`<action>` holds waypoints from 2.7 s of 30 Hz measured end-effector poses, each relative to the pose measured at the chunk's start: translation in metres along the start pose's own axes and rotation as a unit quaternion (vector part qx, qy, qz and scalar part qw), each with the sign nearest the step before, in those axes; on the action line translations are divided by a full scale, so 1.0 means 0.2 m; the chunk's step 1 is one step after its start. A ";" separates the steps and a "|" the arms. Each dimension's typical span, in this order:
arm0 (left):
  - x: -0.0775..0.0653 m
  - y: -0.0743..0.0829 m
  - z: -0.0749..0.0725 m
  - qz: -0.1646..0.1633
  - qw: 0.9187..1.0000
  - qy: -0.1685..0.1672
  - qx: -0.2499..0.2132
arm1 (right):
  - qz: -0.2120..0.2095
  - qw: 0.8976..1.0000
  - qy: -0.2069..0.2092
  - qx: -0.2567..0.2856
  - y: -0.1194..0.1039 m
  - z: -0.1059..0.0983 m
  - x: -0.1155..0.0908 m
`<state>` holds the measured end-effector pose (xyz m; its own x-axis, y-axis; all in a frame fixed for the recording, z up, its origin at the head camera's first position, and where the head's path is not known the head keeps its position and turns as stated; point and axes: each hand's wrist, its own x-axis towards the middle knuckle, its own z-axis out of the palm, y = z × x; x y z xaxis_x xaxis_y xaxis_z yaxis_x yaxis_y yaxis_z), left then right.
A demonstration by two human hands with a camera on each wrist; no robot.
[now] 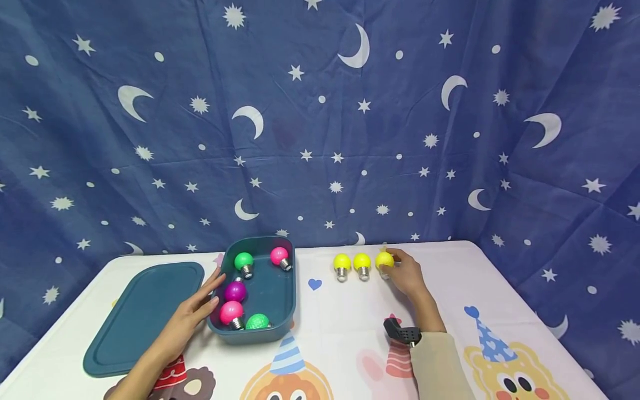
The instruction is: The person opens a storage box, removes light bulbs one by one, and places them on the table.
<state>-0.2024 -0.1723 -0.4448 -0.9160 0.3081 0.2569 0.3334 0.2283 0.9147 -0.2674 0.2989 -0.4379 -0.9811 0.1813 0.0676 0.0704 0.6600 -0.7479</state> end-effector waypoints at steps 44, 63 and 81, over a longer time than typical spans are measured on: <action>0.01 -0.01 -0.01 -0.001 1.000 0.002 -0.003 | -0.050 0.998 0.025 -0.005 -0.15 -0.11 -0.06; 0.02 -0.02 -0.02 0.001 1.000 0.003 -0.011 | -0.228 0.971 -0.066 0.012 -0.71 0.18 -0.30; 0.03 -0.01 -0.01 -0.001 1.000 -0.003 -0.025 | -0.277 0.918 -0.279 0.050 -0.95 0.47 -0.51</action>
<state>-0.2084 -0.1729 -0.4443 -0.9151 0.3128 0.2544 0.3209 0.1831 0.9292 -0.1980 0.0867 -0.3648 -0.8037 -0.5813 0.1275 -0.4562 0.4643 -0.7592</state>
